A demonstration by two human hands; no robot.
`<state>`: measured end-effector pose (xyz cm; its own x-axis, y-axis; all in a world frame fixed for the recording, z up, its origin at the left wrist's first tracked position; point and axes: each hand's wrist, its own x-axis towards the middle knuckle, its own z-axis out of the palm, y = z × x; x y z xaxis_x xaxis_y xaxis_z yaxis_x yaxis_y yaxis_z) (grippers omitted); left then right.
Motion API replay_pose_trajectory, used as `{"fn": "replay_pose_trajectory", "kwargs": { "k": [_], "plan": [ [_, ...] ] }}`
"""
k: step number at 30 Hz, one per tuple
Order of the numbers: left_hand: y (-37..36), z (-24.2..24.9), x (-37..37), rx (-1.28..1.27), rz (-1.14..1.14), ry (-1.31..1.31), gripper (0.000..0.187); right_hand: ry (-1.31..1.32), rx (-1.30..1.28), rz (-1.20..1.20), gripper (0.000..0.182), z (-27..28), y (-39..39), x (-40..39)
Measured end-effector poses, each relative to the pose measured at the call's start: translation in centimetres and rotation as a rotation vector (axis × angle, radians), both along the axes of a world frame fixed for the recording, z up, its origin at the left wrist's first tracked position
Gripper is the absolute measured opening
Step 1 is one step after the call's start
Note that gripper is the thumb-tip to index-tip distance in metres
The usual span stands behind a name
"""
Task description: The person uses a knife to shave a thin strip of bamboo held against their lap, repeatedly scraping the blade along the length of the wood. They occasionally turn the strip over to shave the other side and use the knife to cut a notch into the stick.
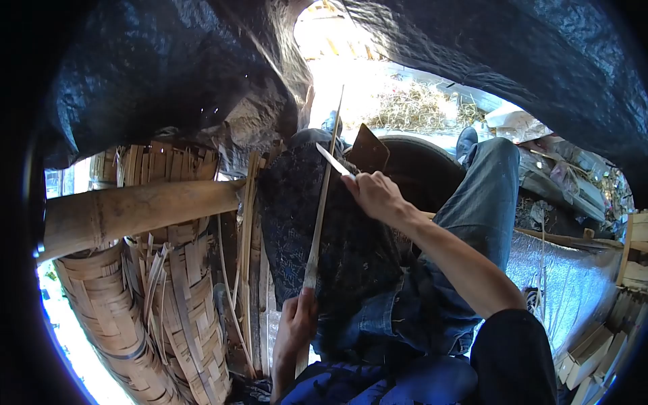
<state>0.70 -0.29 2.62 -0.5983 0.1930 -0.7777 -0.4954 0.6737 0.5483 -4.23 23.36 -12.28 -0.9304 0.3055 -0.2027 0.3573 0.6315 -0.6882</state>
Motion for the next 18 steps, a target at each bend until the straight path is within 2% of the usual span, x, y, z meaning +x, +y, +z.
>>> {"fn": "replay_pose_trajectory", "kwargs": {
  "k": [3, 5, 6, 7, 9, 13, 18],
  "plan": [
    [0.1, -0.2, -0.2, 0.048, 0.078, -0.054, 0.052, 0.113, -0.082, 0.028, 0.046, -0.3, 1.6, -0.2],
    [0.0, -1.7, -0.4, 0.057, -0.013, 0.06, 0.053, 0.134, -0.121, -0.053, 0.045, 0.9, 2.7, 0.0],
    [0.4, -1.5, -0.7, 0.058, -0.002, 0.058, 0.053, 0.185, -0.134, 0.002, 0.042, 1.7, 2.9, 0.5],
    [1.0, -1.3, -1.2, 0.042, 0.01, 0.043, 0.053, 0.183, -0.134, 0.008, 0.042, 3.2, 2.7, 1.0],
    [1.5, -1.4, -1.8, 0.033, 0.01, 0.035, 0.053, 0.023, -0.29, 0.119, 0.042, 5.9, 1.9, 2.2],
    [1.5, -2.4, -2.0, 0.009, -0.128, 0.106, 0.054, 0.225, -0.189, 0.274, 0.043, 3.9, 0.0, 3.9],
    [2.2, -1.5, -2.0, -0.066, -0.193, 0.191, 0.053, 0.103, -0.044, 0.24, 0.047, 4.2, -0.9, 3.9]
  ]
}}
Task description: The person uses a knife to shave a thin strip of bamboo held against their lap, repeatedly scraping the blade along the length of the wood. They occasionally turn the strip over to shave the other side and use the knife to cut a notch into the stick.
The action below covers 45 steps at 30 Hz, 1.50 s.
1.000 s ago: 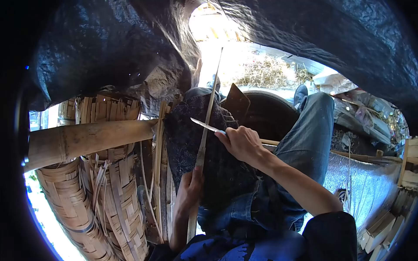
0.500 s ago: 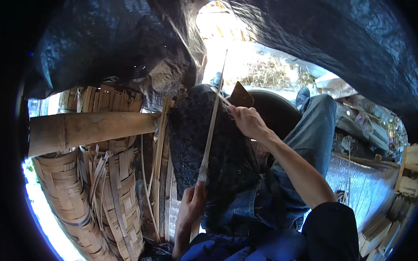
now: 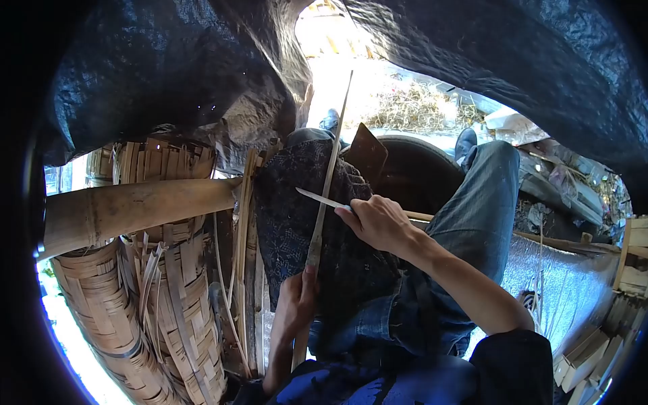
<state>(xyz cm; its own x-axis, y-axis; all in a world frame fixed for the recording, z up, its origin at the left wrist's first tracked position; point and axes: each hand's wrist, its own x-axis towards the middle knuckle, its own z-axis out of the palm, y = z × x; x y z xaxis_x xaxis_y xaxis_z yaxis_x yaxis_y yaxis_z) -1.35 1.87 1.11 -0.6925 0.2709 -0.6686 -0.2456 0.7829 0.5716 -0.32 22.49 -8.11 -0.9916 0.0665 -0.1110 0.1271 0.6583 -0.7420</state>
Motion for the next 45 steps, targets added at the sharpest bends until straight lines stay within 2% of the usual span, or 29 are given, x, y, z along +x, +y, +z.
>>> {"fn": "replay_pose_trajectory", "kwargs": {
  "k": [2, 5, 13, 15, 17, 19, 20, 24, 27, 29, 33, 38, 40, 45],
  "plan": [
    [0.1, 0.1, 0.3, -0.028, -0.042, 0.094, 0.051, -0.089, -0.008, -0.006, 0.044, 0.4, 0.0, -0.2],
    [0.1, 0.2, 0.7, -0.041, -0.068, 0.152, 0.049, -0.037, 0.039, -0.05, 0.045, 0.0, -1.1, -0.5],
    [-0.9, 0.4, 1.5, 0.002, -0.027, 0.123, 0.049, 0.031, 0.055, -0.117, 0.044, -2.2, -0.7, -3.3],
    [-1.2, 0.2, 1.8, 0.032, -0.005, 0.119, 0.049, 0.036, 0.123, -0.141, 0.049, -2.7, 0.0, -4.5],
    [-1.9, 0.1, 2.3, 0.054, 0.007, 0.061, 0.051, 0.079, 0.108, -0.157, 0.05, -3.0, 1.0, -5.6],
    [-2.4, 0.2, 2.6, 0.055, 0.058, -0.026, 0.052, -0.027, -0.082, -0.17, 0.049, -2.2, 2.0, -6.4],
    [-2.6, 0.3, 2.6, 0.055, 0.114, -0.123, 0.052, -0.016, -0.137, -0.175, 0.049, -1.6, 2.1, -5.9],
    [-1.8, 0.3, 2.1, 0.049, 0.194, -0.182, 0.053, 0.019, -0.181, -0.135, 0.048, 0.7, 0.4, -2.1],
    [-2.1, -0.4, 2.1, 0.106, 0.133, -0.112, 0.052, 0.018, -0.098, -0.086, 0.048, 0.5, -0.5, -0.3],
    [-2.0, -0.1, 1.8, 0.066, 0.077, -0.075, 0.051, -0.092, -0.088, -0.063, 0.042, 0.0, -0.8, -0.2],
    [-2.0, 0.2, 2.0, 0.014, 0.0, 0.028, 0.05, -0.147, -0.098, -0.05, 0.047, -0.5, -0.8, -1.0],
    [-1.6, 1.9, 2.2, -0.079, -0.08, 0.142, 0.049, -0.087, -0.06, -0.029, 0.048, -1.8, -0.8, -2.2],
    [-1.8, 3.0, 2.4, -0.115, -0.076, 0.085, 0.049, 0.023, -0.077, -0.036, 0.047, -2.3, -1.1, -2.5],
    [-3.6, 4.0, 3.9, -0.101, -0.005, -0.03, 0.05, 0.033, -0.08, -0.172, 0.044, -5.0, 1.2, -4.7]
  ]
}}
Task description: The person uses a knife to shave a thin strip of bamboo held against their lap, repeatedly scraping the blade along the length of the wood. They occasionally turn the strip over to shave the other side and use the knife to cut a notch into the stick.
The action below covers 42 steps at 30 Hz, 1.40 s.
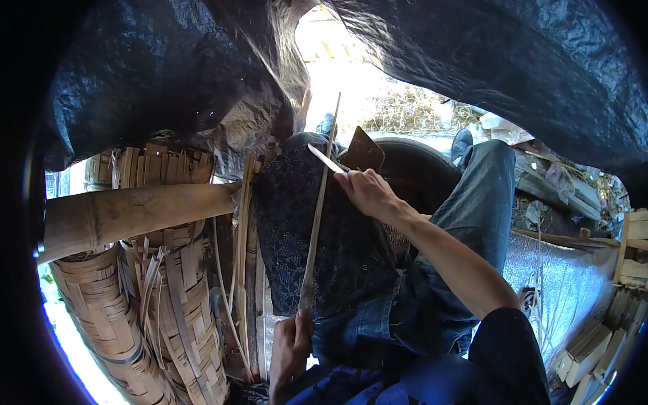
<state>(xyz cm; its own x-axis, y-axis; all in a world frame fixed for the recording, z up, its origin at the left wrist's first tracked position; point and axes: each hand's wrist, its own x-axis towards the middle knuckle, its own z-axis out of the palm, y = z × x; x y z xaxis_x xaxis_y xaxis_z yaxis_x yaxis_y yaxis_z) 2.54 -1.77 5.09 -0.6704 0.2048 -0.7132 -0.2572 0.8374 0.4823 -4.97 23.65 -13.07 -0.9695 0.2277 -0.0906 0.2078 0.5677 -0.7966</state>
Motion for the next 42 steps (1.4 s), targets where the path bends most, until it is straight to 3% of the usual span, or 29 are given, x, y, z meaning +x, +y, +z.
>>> {"fn": "replay_pose_trajectory", "kwargs": {
  "k": [3, 6, 8, 10, 20, 24, 27, 29, 30, 32, 33, 35, 40, 42],
  "plan": [
    [0.0, -0.7, -0.3, 0.062, 0.134, -0.088, 0.051, 0.108, -0.098, -0.172, 0.044, 1.1, 0.4, -0.8],
    [0.6, -3.0, -1.4, 0.146, 0.178, -0.049, 0.051, 0.102, -0.199, -0.012, 0.045, 3.2, -0.1, 0.4],
    [1.1, -3.7, -2.3, 0.182, 0.14, -0.047, 0.052, -0.053, -0.205, 0.061, 0.045, 5.0, -0.9, 1.4],
    [1.6, -3.4, -2.9, 0.19, 0.184, -0.099, 0.053, 0.033, -0.075, 0.143, 0.045, 4.5, -1.5, 2.1],
    [-1.2, -6.8, -1.9, 0.48, 0.384, -0.298, 0.058, -0.052, -0.029, 0.189, 0.049, 3.9, -2.2, 1.1],
    [-1.4, -5.7, -1.2, 0.471, 0.398, -0.314, 0.057, -0.025, 0.007, 0.181, 0.052, 3.8, -2.5, 1.0],
    [-2.4, -4.3, 0.1, 0.478, 0.39, -0.304, 0.057, -0.127, 0.044, 0.219, 0.039, 3.0, -2.1, 0.7],
    [-3.5, -2.6, 1.4, 0.466, 0.408, -0.405, 0.056, 0.167, 0.397, 0.277, 0.021, 0.0, -0.9, 0.0],
    [-4.3, -2.8, 2.0, 0.486, 0.413, -0.409, 0.056, -0.074, 0.344, 0.303, 0.018, -1.4, -0.2, -1.1],
    [-4.5, -2.9, 2.4, 0.557, 0.441, -0.446, 0.051, 0.123, 0.241, 0.215, 0.024, -2.1, 0.9, -2.2],
    [-4.3, -3.2, 2.3, 0.565, 0.443, -0.438, 0.051, 0.131, 0.247, 0.221, 0.024, -1.4, 0.9, -2.6],
    [-3.8, -3.7, 1.7, 0.606, 0.446, -0.457, 0.052, 0.026, -0.051, -0.049, 0.04, 1.4, 0.9, -3.1],
    [0.1, -3.5, -2.1, 0.478, 0.368, -0.41, 0.053, -0.127, -0.097, 0.116, 0.05, 5.7, -0.3, 0.3],
    [2.0, -3.0, -3.1, 0.258, 0.384, -0.28, 0.051, -0.026, 0.009, 0.155, 0.051, 5.3, -0.6, 1.8]
  ]
}}
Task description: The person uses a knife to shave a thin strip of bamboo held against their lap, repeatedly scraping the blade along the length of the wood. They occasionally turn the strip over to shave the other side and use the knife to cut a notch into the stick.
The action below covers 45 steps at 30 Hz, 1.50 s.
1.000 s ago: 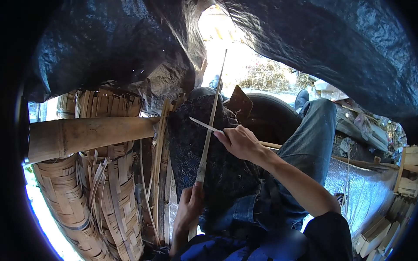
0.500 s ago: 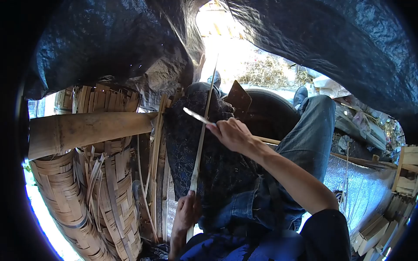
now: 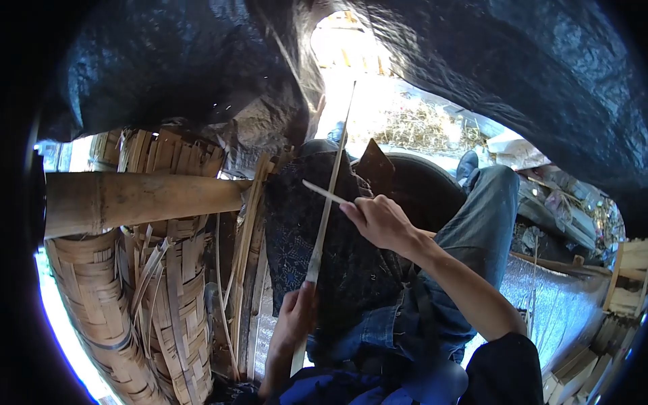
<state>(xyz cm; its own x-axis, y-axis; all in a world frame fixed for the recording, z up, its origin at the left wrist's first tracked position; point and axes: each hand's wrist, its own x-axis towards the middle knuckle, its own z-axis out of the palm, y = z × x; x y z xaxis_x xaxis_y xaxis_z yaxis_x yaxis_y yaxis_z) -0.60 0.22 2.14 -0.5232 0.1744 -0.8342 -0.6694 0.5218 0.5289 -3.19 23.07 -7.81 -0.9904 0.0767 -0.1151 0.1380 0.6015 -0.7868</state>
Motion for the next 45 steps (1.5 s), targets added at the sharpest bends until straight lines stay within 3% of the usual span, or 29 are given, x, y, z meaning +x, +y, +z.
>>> {"fn": "replay_pose_trajectory", "kwargs": {
  "k": [2, 4, 10, 17, 21, 26, 28, 29, 30, 32, 35, 37, 40, 45],
  "plan": [
    [-0.2, -1.4, -0.2, 0.065, -0.049, 0.012, 0.051, -0.038, 0.044, -0.017, 0.051, -0.7, 0.0, 0.7],
    [-0.1, -1.8, -0.2, -0.112, -0.348, 0.42, 0.049, -0.011, 0.045, -0.008, 0.047, -1.2, -0.2, 1.0],
    [1.1, -0.6, 0.6, -0.508, -0.671, 0.704, 0.042, -0.129, 0.032, -0.018, 0.05, -1.2, -1.2, 0.5],
    [0.7, 0.5, 1.9, -0.609, -0.808, 0.751, 0.039, -0.062, 0.05, -0.058, 0.051, -2.8, -1.6, 0.0],
    [0.1, 1.1, 2.5, -0.606, -0.805, 0.778, 0.037, -0.05, 0.02, -0.052, 0.052, -3.0, -1.4, -0.5],
    [-2.1, 2.7, 4.6, -0.513, -0.769, 0.782, 0.035, 0.058, 0.13, -0.014, 0.026, -7.8, 1.6, -4.1],
    [-2.5, 2.9, 4.4, -0.395, -0.621, 0.641, 0.033, 0.016, 0.274, -0.013, 0.027, -8.6, 3.1, -5.7],
    [-2.9, 2.3, 4.0, -0.375, -0.605, 0.571, 0.036, 0.24, 0.307, -0.138, 0.038, -9.4, 3.0, -5.4],
    [-2.4, 2.1, 3.4, -0.379, -0.587, 0.575, 0.036, 0.213, 0.046, -0.284, 0.051, -5.5, 3.2, -4.9],
    [-1.0, 1.7, 2.0, -0.309, -0.459, 0.446, 0.042, -0.02, -0.166, -0.274, 0.057, -3.7, 3.2, -3.6],
    [-1.5, -1.3, 0.7, -0.167, -0.367, 0.36, 0.049, 0.006, -0.146, -0.078, 0.054, -0.9, 1.6, -1.1],
    [-1.7, -2.1, 0.2, -0.029, -0.271, 0.242, 0.052, 0.048, -0.056, -0.066, 0.055, -2.1, 0.5, 0.1],
    [-1.4, -1.3, -0.1, -0.003, -0.181, 0.108, 0.051, -0.008, 0.001, -0.07, 0.056, -2.6, 0.1, 0.2],
    [-1.5, -0.4, 0.5, -0.07, -0.207, 0.163, 0.051, 0.087, -0.003, -0.02, 0.049, -2.8, -0.4, -0.6]
  ]
}}
